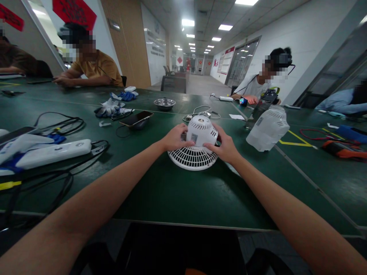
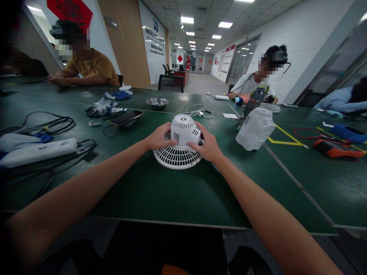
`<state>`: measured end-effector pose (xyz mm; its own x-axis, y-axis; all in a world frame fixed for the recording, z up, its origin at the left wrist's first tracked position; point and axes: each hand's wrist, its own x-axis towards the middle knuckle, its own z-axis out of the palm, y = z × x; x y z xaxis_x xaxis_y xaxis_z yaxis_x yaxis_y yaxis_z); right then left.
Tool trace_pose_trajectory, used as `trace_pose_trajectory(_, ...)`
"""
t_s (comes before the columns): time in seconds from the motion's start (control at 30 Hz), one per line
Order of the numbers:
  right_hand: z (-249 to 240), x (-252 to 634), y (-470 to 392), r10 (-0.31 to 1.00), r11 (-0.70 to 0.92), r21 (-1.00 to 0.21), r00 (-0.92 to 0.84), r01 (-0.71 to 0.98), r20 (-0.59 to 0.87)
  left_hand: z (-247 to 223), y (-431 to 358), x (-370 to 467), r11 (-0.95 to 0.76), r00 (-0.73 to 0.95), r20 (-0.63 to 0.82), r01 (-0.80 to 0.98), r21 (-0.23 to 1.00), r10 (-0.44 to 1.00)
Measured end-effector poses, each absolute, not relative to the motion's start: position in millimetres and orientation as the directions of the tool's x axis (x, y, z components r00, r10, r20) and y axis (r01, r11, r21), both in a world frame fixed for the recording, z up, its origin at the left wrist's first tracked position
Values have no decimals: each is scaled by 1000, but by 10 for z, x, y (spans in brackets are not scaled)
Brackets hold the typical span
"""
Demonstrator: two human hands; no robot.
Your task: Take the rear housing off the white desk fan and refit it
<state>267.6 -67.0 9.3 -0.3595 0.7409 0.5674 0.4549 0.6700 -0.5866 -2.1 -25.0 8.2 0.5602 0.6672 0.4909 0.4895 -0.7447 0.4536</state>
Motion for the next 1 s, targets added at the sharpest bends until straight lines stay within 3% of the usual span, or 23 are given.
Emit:
trace_pose_trajectory(0.63,76,2710,-695,721,688,-551,-359,473,593,93,-255,-6,-746,571,484,549,376,663)
trace_pose_trajectory(0.8,89,2723,-740,747,650,-513,-346,560,568,136,-317,-16,-732,498,537,442,519,681)
trace_pose_trajectory(1.0,124,2682,-840,758,652,-590,-433,476,488,116,-412,52,-739,514,544,337,583,663)
